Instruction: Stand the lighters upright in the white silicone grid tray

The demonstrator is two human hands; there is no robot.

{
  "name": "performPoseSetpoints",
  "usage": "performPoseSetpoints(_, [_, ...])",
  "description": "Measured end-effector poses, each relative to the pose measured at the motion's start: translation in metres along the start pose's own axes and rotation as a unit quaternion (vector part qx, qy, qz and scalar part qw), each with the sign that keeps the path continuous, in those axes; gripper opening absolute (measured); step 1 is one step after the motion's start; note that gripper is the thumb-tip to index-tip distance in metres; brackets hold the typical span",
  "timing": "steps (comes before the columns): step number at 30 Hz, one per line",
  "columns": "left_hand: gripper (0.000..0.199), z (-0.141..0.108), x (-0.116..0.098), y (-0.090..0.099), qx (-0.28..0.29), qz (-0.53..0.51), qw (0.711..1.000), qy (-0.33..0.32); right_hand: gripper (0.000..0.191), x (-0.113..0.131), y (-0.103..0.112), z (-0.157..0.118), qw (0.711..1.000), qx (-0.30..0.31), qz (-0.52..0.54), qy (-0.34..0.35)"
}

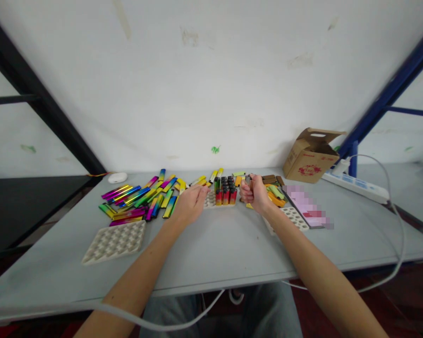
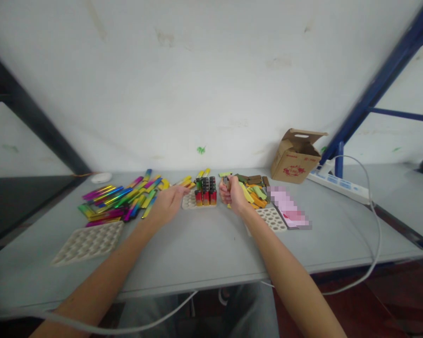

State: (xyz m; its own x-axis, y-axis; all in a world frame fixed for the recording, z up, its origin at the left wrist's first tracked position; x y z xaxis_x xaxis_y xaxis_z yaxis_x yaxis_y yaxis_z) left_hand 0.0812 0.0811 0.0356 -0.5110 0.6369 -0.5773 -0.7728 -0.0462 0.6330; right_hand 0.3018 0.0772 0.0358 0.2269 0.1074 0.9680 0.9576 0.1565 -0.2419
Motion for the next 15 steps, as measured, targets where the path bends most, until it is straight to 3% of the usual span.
performPoseSetpoints(8, [0.051,0.000,0.001,-0.001,-0.001,-0.003,1.000,0.001,0.043,0.000,0.000,-0.001,1.000,0.003,0.004,0.007])
performPoseSetpoints(15, [0.049,0.000,0.001,0.000,-0.007,-0.003,1.000,-0.005,0.028,0.016,0.003,-0.005,0.994,-0.010,0.030,0.101])
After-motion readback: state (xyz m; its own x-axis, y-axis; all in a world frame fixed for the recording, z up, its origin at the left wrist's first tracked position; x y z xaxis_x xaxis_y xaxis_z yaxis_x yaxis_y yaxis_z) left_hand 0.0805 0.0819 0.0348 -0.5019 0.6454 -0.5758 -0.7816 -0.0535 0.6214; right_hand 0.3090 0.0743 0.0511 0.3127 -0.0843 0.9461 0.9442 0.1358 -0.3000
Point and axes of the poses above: each hand's wrist, its own z-axis towards the middle knuckle, its own y-axis out of the back of the hand, x = y × z, the point moved 2 cm from there along z, towards the middle knuckle, and after that the axes turned 8 degrees about -z, right-handed, at the moved point
